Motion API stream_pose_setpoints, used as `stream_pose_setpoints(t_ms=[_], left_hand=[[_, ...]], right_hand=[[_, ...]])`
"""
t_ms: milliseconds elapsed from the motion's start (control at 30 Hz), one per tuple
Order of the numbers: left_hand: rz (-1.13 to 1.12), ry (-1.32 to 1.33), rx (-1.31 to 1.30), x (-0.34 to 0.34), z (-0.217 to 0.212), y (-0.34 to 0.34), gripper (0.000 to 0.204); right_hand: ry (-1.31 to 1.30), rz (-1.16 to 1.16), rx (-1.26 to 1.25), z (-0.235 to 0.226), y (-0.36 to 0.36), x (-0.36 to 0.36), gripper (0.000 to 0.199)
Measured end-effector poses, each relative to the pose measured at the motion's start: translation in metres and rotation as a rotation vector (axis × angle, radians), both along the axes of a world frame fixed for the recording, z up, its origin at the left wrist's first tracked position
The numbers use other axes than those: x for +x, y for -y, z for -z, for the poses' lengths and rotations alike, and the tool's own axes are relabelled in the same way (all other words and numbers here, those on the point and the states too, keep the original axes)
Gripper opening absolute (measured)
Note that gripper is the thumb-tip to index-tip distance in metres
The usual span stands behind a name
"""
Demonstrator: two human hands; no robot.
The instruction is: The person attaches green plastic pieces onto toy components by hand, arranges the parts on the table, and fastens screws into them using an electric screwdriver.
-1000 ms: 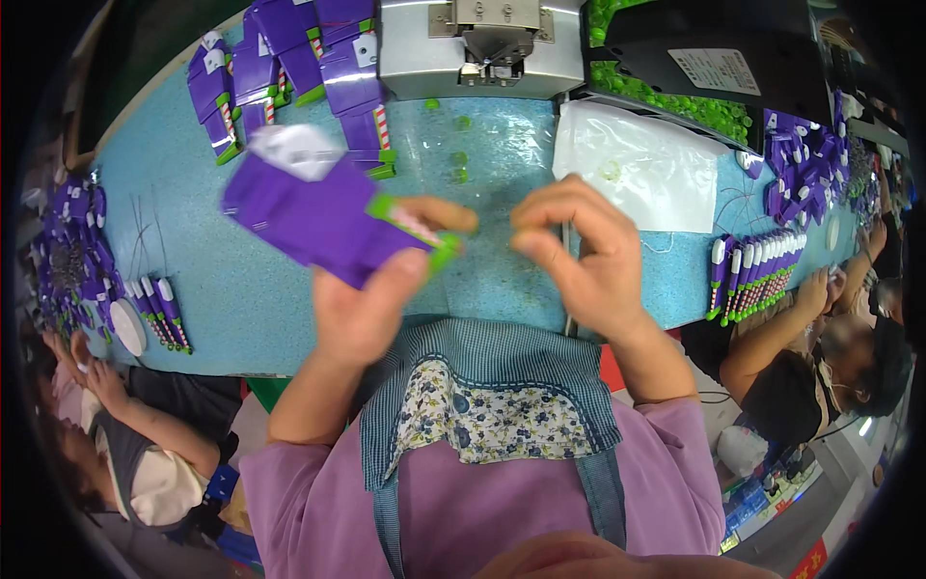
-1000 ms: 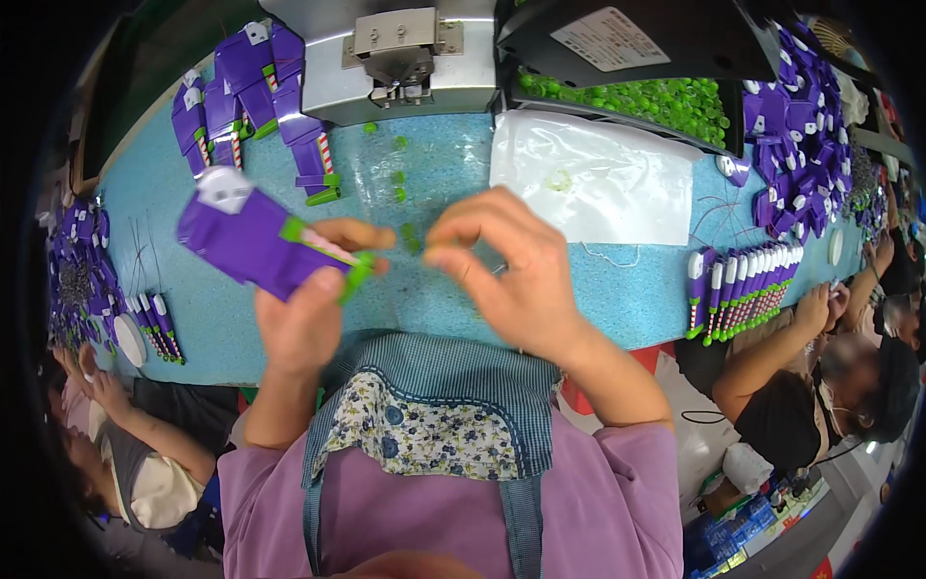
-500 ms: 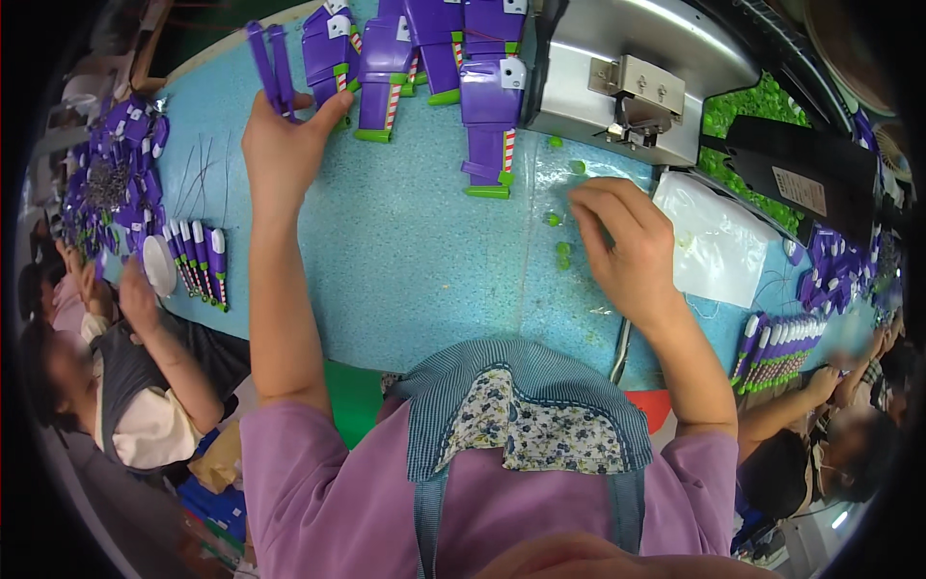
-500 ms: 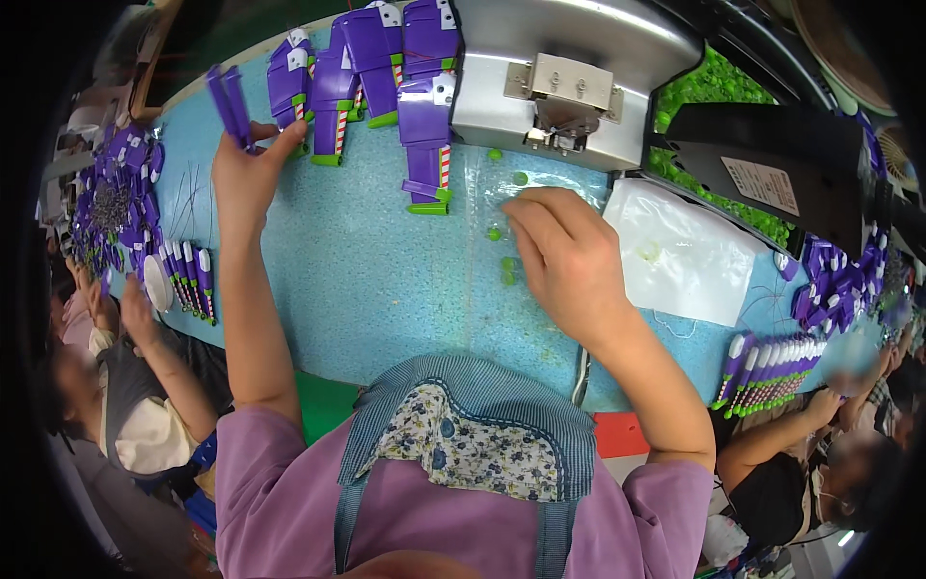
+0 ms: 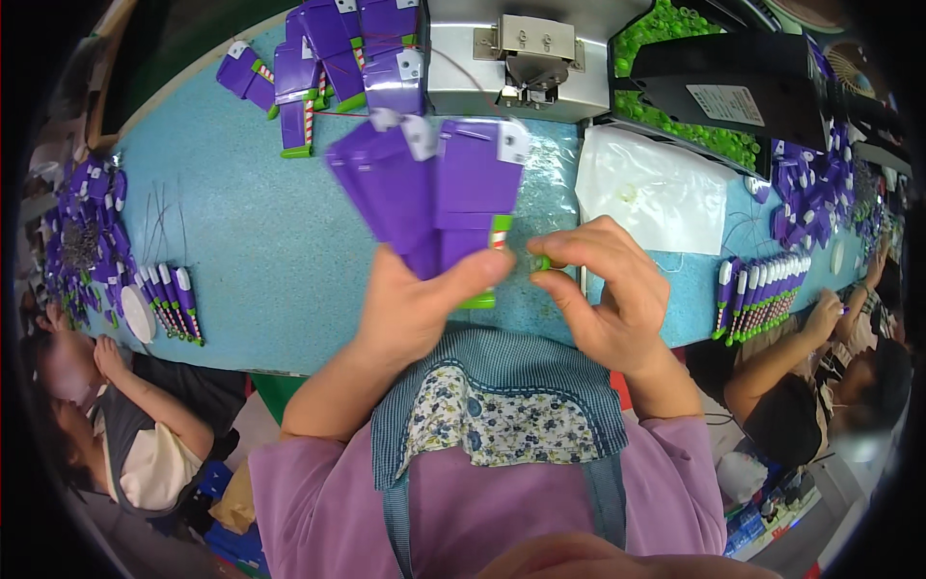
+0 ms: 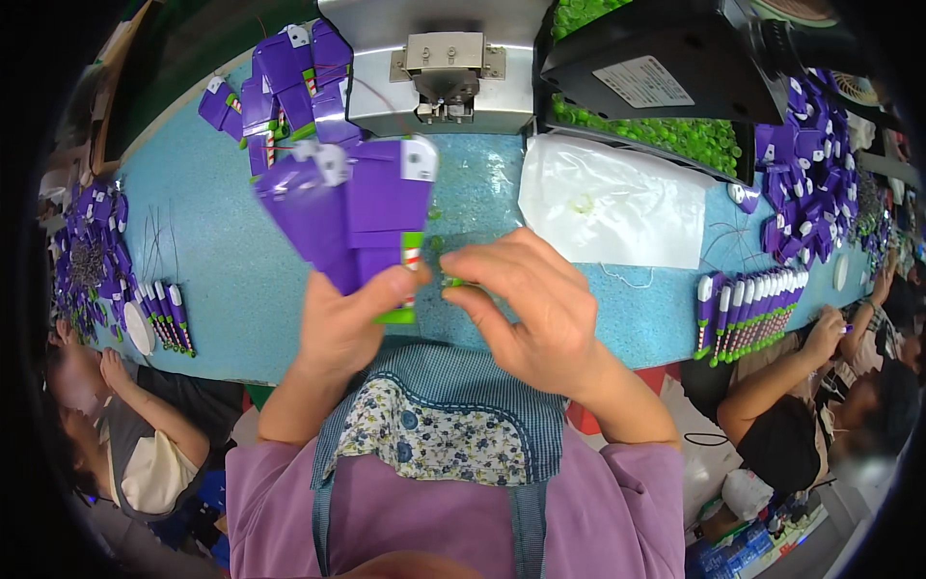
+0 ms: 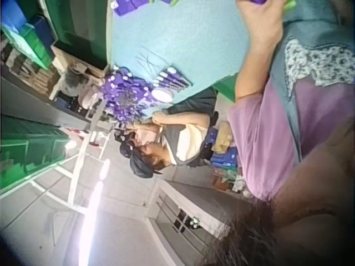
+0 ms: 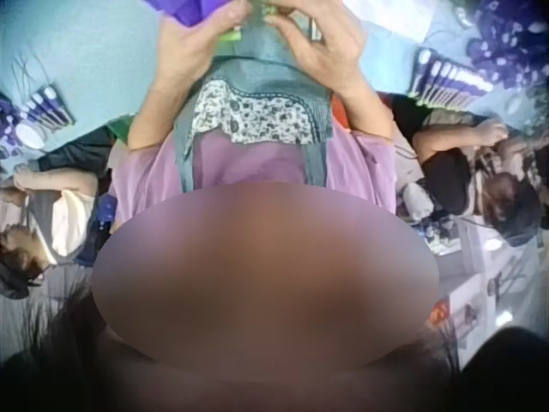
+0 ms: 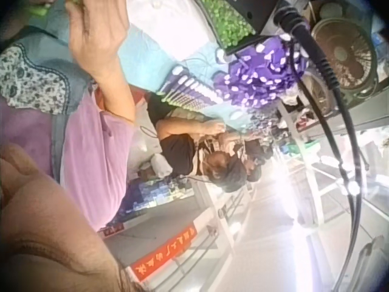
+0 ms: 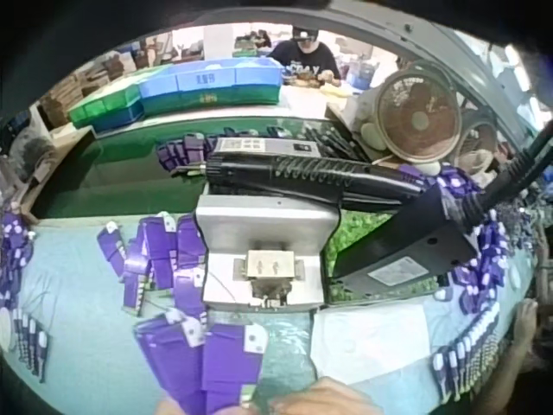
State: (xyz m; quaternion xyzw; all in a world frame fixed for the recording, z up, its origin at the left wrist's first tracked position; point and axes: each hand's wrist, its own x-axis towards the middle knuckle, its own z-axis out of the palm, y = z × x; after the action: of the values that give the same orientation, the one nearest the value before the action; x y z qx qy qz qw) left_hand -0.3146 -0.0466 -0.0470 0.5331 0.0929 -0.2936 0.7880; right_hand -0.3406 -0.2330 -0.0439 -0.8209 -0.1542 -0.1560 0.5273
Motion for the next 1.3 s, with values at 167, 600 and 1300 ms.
stream_pose_setpoints(t_ms=[167,600,1300], left_hand=[[0.039,-0.102,-0.133,-0.006,0.010,0.016,0.033],[-0.111,-0.055,-0.167,-0.006,0.016,0.017,0.030],[-0.081,0.309,0.042,-0.019,0.020,0.030,0.020]], right_hand=[[0.077,0.050,-0.041,0.006,-0.004,-0.014,0.032],[-0.158,0.422,-0.285,0.014,0.054,-0.010,0.016],[-0.366,0.139,0.385,0.005,0.029,-0.027,0.017]])
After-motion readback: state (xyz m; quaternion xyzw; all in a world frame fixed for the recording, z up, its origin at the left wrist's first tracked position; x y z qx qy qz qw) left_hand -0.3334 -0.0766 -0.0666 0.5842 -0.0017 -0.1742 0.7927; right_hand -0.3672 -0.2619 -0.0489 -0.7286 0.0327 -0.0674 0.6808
